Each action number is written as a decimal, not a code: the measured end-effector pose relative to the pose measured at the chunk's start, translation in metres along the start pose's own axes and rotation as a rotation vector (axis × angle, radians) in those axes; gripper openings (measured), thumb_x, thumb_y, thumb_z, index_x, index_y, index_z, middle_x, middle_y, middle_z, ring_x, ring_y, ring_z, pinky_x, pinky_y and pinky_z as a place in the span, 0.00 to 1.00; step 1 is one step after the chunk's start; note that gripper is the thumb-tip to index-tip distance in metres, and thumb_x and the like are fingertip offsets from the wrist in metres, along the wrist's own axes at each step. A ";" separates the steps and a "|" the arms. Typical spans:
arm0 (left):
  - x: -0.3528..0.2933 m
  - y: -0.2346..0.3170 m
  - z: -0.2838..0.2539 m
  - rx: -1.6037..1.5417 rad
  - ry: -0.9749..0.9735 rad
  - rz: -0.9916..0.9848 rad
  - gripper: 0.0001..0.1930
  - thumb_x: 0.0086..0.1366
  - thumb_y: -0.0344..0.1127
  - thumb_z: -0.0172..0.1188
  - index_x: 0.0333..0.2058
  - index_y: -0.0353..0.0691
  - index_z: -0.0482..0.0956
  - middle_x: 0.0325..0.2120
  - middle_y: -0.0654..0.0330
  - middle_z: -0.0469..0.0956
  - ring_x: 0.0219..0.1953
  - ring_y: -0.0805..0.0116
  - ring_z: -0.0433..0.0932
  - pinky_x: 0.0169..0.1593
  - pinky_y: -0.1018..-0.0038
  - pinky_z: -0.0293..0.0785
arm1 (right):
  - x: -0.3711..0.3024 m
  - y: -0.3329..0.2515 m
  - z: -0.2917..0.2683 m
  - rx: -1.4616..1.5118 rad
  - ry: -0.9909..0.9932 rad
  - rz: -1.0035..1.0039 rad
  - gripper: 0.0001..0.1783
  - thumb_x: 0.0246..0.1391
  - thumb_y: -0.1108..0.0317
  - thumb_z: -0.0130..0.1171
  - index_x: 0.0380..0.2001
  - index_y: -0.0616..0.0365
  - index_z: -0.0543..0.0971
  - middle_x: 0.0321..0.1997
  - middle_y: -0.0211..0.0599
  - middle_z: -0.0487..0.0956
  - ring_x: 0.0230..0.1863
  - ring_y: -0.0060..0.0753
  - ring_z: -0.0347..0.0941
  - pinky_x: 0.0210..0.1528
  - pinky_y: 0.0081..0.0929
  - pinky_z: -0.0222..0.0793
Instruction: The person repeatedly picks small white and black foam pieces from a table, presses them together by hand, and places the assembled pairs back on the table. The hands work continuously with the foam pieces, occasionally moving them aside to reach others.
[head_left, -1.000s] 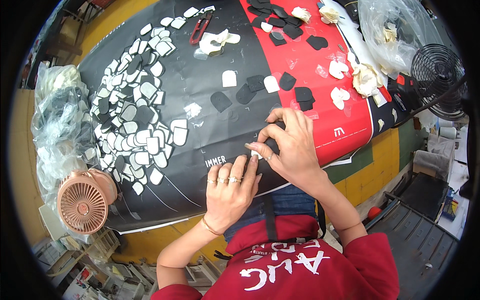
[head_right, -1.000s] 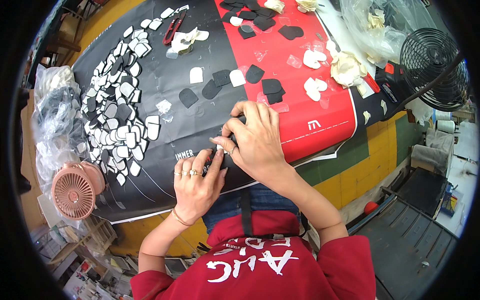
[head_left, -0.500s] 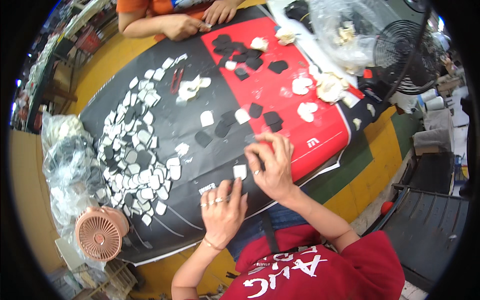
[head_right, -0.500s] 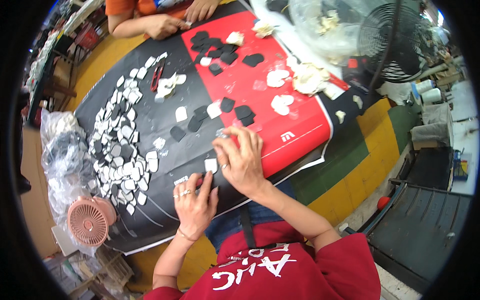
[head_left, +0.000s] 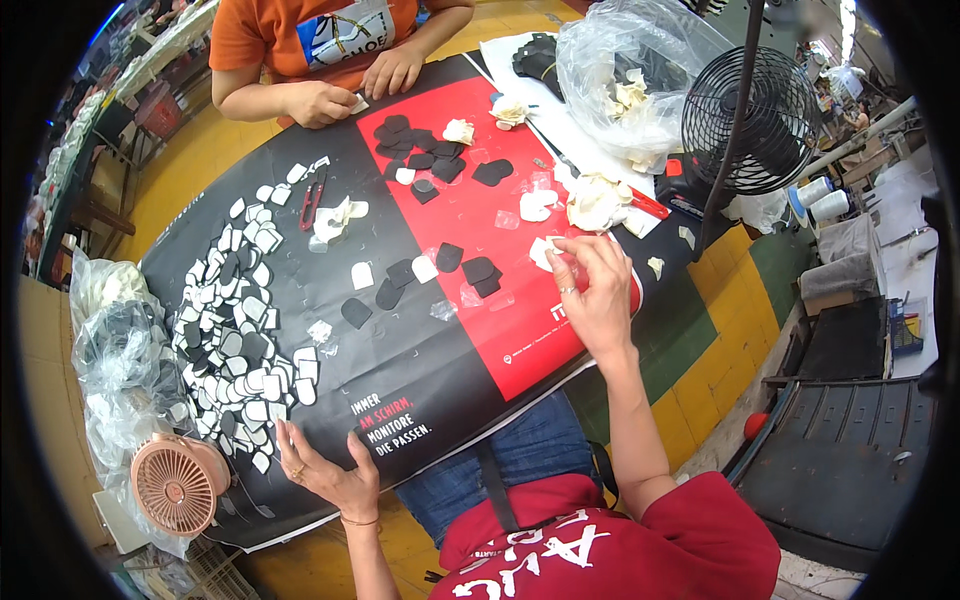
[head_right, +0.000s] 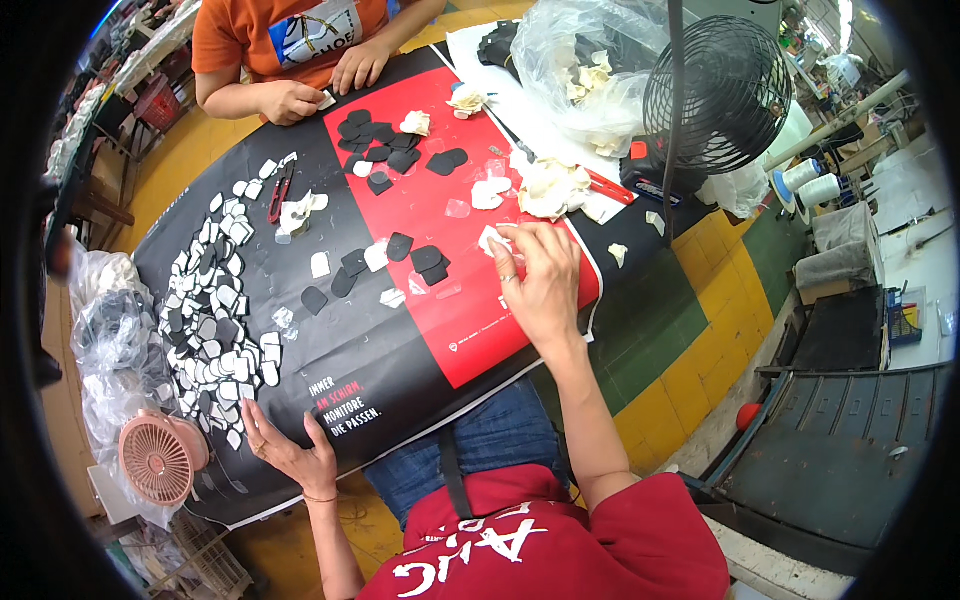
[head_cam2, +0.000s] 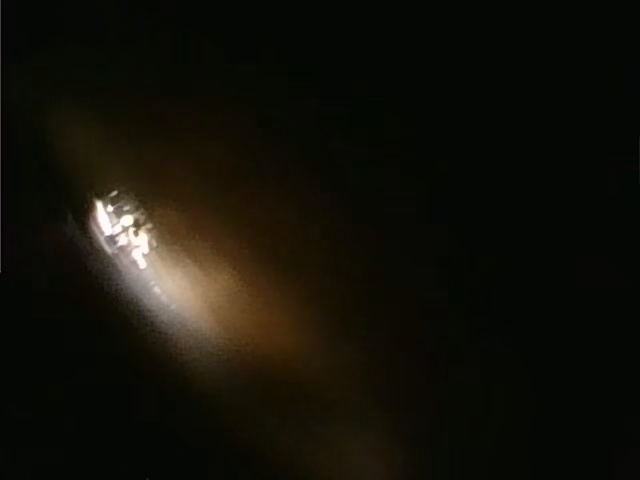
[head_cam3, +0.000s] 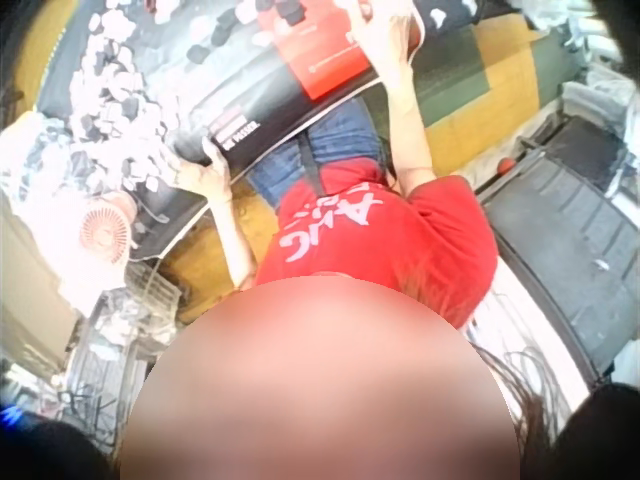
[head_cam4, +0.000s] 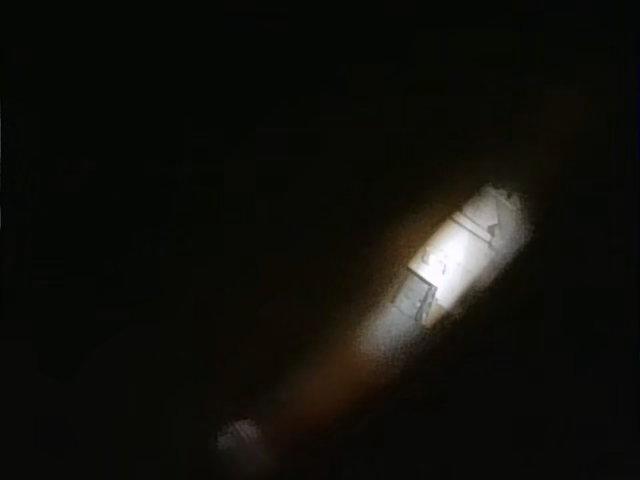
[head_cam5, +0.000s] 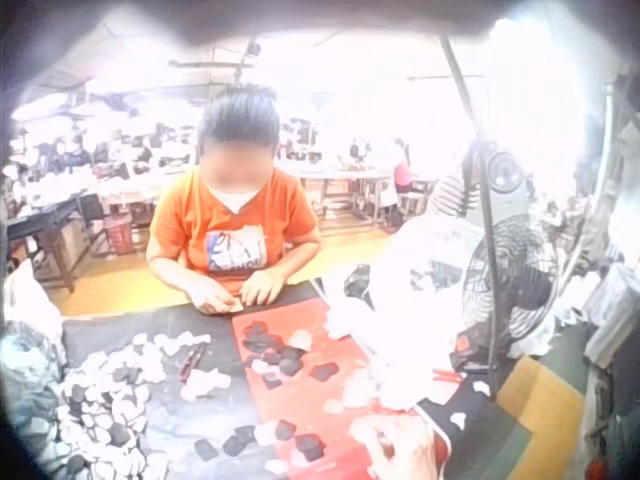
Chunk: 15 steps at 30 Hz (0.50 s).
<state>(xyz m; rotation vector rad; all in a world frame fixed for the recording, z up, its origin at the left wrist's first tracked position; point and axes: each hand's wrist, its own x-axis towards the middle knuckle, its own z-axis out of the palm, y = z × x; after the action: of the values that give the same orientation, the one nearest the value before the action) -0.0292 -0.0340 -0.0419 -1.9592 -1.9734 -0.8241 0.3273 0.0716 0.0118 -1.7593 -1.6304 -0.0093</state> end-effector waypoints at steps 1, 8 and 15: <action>0.001 0.001 -0.001 0.003 0.000 -0.019 0.39 0.61 0.41 0.63 0.67 0.28 0.60 0.67 0.40 0.61 0.68 0.43 0.61 0.68 0.53 0.53 | 0.004 0.002 -0.003 -0.023 -0.027 0.001 0.12 0.60 0.61 0.64 0.43 0.55 0.84 0.40 0.35 0.79 0.44 0.38 0.74 0.50 0.38 0.63; 0.005 0.008 -0.005 0.002 -0.038 -0.123 0.34 0.58 0.40 0.64 0.63 0.31 0.69 0.66 0.40 0.62 0.68 0.42 0.62 0.67 0.55 0.55 | 0.024 -0.018 0.010 0.033 -0.150 -0.173 0.14 0.59 0.63 0.66 0.45 0.57 0.83 0.44 0.37 0.79 0.48 0.41 0.73 0.53 0.39 0.64; 0.007 0.007 -0.003 -0.057 0.006 -0.085 0.29 0.58 0.40 0.63 0.57 0.35 0.76 0.63 0.40 0.65 0.64 0.41 0.66 0.65 0.53 0.60 | 0.029 -0.065 0.069 -0.109 -0.293 -0.563 0.13 0.56 0.63 0.66 0.43 0.56 0.83 0.44 0.35 0.77 0.50 0.39 0.72 0.60 0.42 0.62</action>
<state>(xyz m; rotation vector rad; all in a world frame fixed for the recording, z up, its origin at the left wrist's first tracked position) -0.0236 -0.0301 -0.0344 -1.9126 -2.0643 -0.9153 0.2457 0.1264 0.0065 -1.3666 -2.3337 -0.1094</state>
